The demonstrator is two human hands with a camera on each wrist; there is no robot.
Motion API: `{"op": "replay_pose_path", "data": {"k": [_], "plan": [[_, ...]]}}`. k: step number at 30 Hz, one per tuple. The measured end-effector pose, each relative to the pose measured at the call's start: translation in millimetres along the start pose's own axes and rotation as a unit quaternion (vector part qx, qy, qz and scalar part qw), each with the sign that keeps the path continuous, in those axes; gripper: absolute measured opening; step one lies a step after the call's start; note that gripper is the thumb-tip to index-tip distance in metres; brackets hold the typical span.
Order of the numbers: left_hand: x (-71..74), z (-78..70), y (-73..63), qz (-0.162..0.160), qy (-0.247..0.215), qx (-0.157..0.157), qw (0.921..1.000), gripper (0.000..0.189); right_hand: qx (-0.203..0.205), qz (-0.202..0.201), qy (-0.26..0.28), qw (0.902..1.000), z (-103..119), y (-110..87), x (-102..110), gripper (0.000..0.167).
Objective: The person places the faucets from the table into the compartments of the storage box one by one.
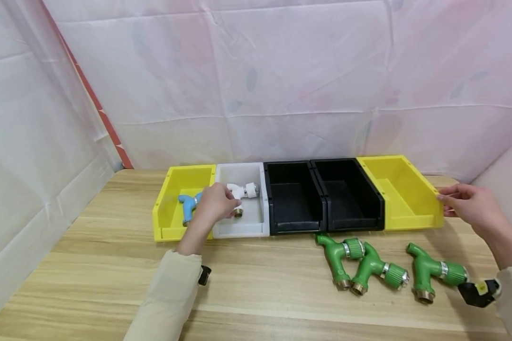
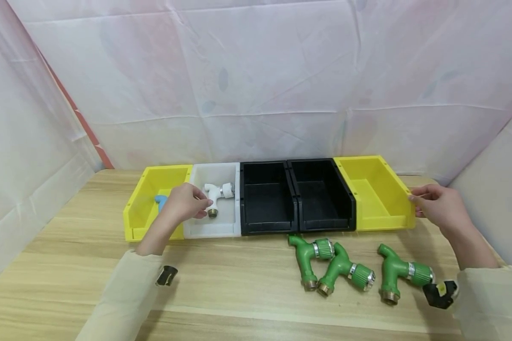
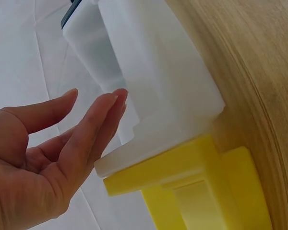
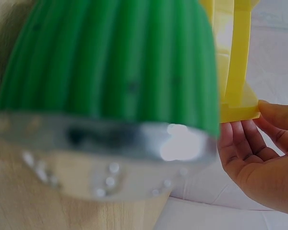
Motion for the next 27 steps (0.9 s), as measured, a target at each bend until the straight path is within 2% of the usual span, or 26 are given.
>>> {"op": "replay_pose_path", "data": {"k": [1, 5, 6, 8, 13, 18, 20, 23, 25, 26, 27], "plan": [[0.6, 0.7, -0.1, 0.003, -0.011, 0.001, 0.9999, 0.018, -0.010, -0.005, 0.004, 0.9999, 1, -0.5, -1, 0.026], [3.3, 2.1, -1.6, 0.012, -0.038, 0.000, 0.9992, 0.019, -0.009, -0.004, -0.009, 0.9999, 0, 0.4, -1, 0.025], [4.0, 2.0, -2.1, 0.014, -0.041, 0.001, 0.9991, 0.020, -0.015, -0.010, -0.006, 0.9998, -3, 2.5, -2, 0.024], [5.5, 1.5, -3.7, 0.017, -0.044, 0.001, 0.9989, 0.021, -0.002, -0.003, -0.019, 0.9998, -10, 5.8, -1, 0.030], [8.7, 0.3, -6.8, 0.021, -0.059, -0.003, 0.9981, 0.021, 0.009, -0.011, -0.012, 0.9998, -29, 14.7, 0, 0.020], [12.3, 0.6, -8.7, 0.018, -0.049, -0.015, 0.9985, 0.021, -0.001, -0.003, -0.013, 0.9999, -14, 9.4, -1, 0.028], [14.2, 1.0, -9.4, 0.019, -0.048, -0.016, 0.9985, 0.020, -0.008, -0.010, -0.018, 0.9997, -17, 11.4, -2, 0.030], [17.2, 2.2, -10.2, 0.019, -0.050, -0.018, 0.9984, 0.021, 0.011, -0.019, -0.021, 0.9995, -39, 22.2, -3, 0.038], [19.5, 3.3, -10.8, 0.022, -0.057, -0.020, 0.9980, 0.022, 0.010, -0.027, -0.016, 0.9995, -53, 29.5, -4, 0.037], [20.7, 4.0, -11.2, 0.022, -0.058, -0.021, 0.9978, 0.022, 0.018, -0.022, -0.008, 0.9996, -56, 31.3, -4, 0.038], [22.1, 4.8, -11.5, 0.022, -0.060, -0.023, 0.9977, 0.023, 0.008, -0.024, -0.003, 0.9997, -56, 32.1, -4, 0.035]]}}
Point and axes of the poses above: each hand's wrist, its own y-axis towards the middle knuckle, its own x-axis out of the back of the hand, z = x × y, the point moved 1 cm from there along y, towards the middle knuckle, and after that the axes turned 5 degrees about -y, right-handed, at the moved point
